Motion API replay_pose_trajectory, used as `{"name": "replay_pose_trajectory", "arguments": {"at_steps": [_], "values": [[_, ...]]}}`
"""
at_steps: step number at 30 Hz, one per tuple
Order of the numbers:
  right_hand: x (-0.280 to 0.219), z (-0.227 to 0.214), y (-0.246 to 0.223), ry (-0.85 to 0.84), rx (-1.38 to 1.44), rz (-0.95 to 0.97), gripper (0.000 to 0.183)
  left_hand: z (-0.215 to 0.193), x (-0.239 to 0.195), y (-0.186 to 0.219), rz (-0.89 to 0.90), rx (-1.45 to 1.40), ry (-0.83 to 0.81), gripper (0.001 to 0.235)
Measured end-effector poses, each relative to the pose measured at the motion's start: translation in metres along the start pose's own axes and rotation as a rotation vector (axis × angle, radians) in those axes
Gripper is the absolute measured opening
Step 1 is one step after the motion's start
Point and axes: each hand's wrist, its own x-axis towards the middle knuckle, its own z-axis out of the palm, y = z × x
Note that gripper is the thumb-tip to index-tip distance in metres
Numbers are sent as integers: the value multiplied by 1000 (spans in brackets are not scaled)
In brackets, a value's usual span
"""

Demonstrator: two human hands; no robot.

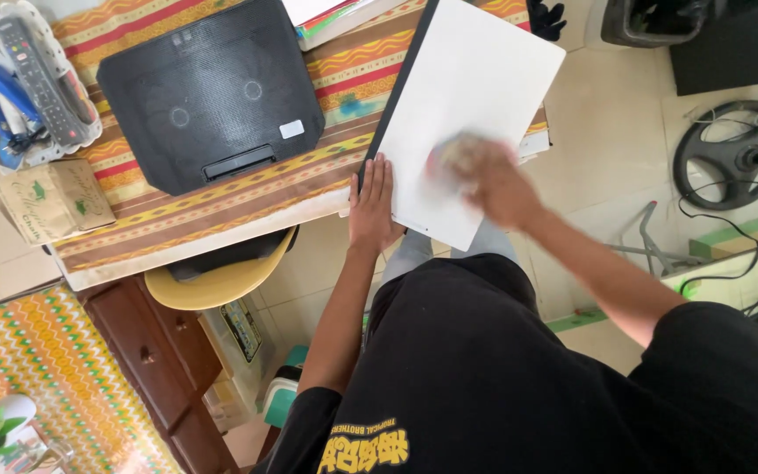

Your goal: The person wipes the surface of a white board with a cloth. After cleaning, the person picks up the board and places it into a white plastic file organizer on the floor.

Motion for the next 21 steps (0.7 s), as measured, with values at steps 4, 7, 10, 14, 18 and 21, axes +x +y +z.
{"name": "replay_pose_trajectory", "arguments": {"at_steps": [4, 7, 10, 14, 18, 21], "values": [[67, -36, 69, 250, -102, 193, 61, -9, 1, 4, -13, -46, -38, 109], [127, -42, 78, 394, -37, 245, 58, -8, 3, 4, -26, -41, -70, 112], [183, -15, 58, 469, 67, 253, 54, -9, 3, 5, -41, -22, -96, 112], [157, 5, -31, 360, -20, 31, 59, 9, -1, -2, -57, -152, -3, 116], [83, 43, -82, 112, 56, -204, 69, 18, -8, -4, 5, -377, 345, 126], [50, 48, -84, -7, 226, -271, 70, 20, -7, -8, 19, -388, 430, 132]]}}
